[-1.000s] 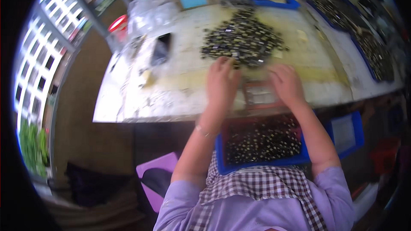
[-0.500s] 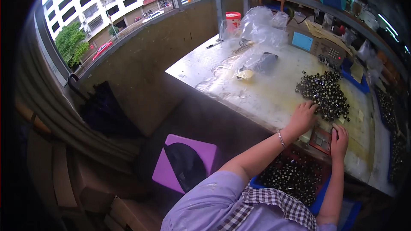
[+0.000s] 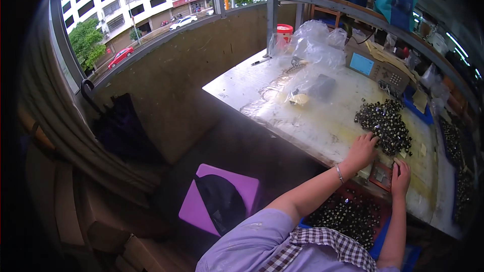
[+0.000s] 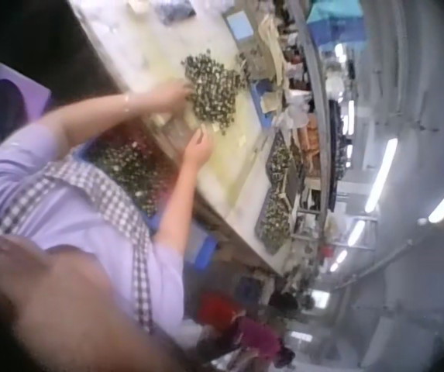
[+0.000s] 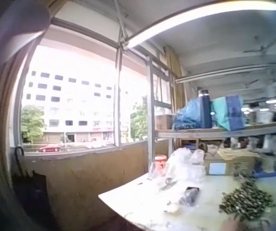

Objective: Manually assemble small electronic components onto a metal base plate at a production station.

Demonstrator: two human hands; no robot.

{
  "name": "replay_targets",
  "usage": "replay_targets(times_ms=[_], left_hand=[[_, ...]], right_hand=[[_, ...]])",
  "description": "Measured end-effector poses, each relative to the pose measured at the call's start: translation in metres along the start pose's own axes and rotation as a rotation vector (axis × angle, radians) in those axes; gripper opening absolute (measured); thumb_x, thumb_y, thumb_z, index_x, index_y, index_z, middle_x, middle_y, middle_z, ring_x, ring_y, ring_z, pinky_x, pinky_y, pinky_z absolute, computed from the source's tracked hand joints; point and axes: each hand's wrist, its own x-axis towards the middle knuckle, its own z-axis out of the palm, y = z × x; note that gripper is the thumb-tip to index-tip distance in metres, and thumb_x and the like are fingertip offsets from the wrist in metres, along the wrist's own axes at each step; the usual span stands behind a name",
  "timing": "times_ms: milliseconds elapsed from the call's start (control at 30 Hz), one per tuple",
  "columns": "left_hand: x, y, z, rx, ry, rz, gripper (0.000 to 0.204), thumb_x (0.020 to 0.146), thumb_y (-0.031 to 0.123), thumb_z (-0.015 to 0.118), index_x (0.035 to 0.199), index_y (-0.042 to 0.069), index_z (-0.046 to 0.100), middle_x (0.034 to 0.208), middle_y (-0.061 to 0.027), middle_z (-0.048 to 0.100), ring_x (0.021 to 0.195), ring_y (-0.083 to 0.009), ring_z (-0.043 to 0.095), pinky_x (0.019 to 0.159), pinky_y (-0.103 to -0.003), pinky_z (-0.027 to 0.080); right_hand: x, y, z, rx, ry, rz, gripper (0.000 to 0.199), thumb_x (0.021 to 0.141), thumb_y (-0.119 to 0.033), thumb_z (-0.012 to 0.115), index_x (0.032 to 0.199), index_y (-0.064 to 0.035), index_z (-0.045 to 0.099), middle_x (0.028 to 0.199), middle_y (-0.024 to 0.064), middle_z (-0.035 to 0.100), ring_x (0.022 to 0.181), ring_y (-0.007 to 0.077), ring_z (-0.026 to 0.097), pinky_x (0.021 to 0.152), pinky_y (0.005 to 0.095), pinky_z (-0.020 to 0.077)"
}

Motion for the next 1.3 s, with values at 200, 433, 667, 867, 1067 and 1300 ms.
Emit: replay_targets(times_ms=[200,433,667,867,1067,1300], left_hand=[[-0.001,0.001,-0.002,-0.01,0.009,0.013,0.054,0.082,0.021,0.067,0.129,0.001,0.051,0.131,-0.0214,0.05,0.12,-0.0367,0.048,0.103,-0.043,0.038],[-0.001,0.0,-0.002,-0.012,-0.011,-0.009,0.055,0.081,0.022,0.068,0.13,0.002,0.051,0.132,-0.0201,0.05,0.121,-0.0364,0.048,0.104,-0.042,0.039],[0.0,0.002,-0.003,-0.008,-0.018,-0.019,0.054,0.081,0.023,0.068,0.128,0.002,0.053,0.132,-0.0191,0.051,0.123,-0.0353,0.048,0.105,-0.042,0.038],[0.003,-0.001,-0.001,-0.002,-0.02,0.002,0.054,0.082,0.023,0.068,0.129,0.002,0.053,0.133,-0.0196,0.05,0.123,-0.0359,0.048,0.105,-0.042,0.038],[0.001,-0.004,0.001,0.02,0.095,-0.013,0.044,0.082,0.02,0.068,0.12,0.002,0.055,0.124,-0.0204,0.051,0.113,-0.0375,0.051,0.098,-0.043,0.042],[-0.005,-0.001,0.005,0.062,0.097,-0.045,0.02,0.083,0.011,0.063,0.101,0.004,0.059,0.099,-0.0162,0.056,0.097,-0.0354,0.055,0.084,-0.043,0.046]], right_hand=[[0.0,0.002,0.0,0.009,-0.008,0.023,0.024,0.097,-0.016,0.052,0.113,-0.0024,0.064,0.116,0.016,0.062,0.111,0.0342,0.055,0.098,0.0405,0.0427],[0.0,-0.007,-0.001,0.021,0.0,0.022,0.024,0.096,-0.016,0.053,0.112,-0.0017,0.064,0.115,0.0167,0.062,0.111,0.0344,0.056,0.098,0.0405,0.043],[0.001,-0.007,-0.003,0.039,0.019,-0.005,0.023,0.096,-0.015,0.053,0.111,-0.0015,0.064,0.112,0.0167,0.062,0.107,0.0349,0.057,0.095,0.0402,0.0444],[0.003,-0.01,-0.003,0.047,0.025,0.003,0.023,0.095,-0.014,0.055,0.112,-0.0012,0.064,0.112,0.0167,0.063,0.107,0.0346,0.057,0.094,0.0403,0.0446],[-0.001,-0.019,-0.004,0.06,0.068,0.016,0.024,0.093,-0.014,0.058,0.112,-0.0016,0.063,0.113,0.0161,0.063,0.108,0.0343,0.056,0.095,0.0407,0.0445],[-0.022,-0.015,-0.014,0.161,0.053,0.098,0.02,0.086,-0.01,0.067,0.104,-0.0026,0.066,0.106,0.0141,0.065,0.1,0.0316,0.061,0.089,0.0382,0.0477]])
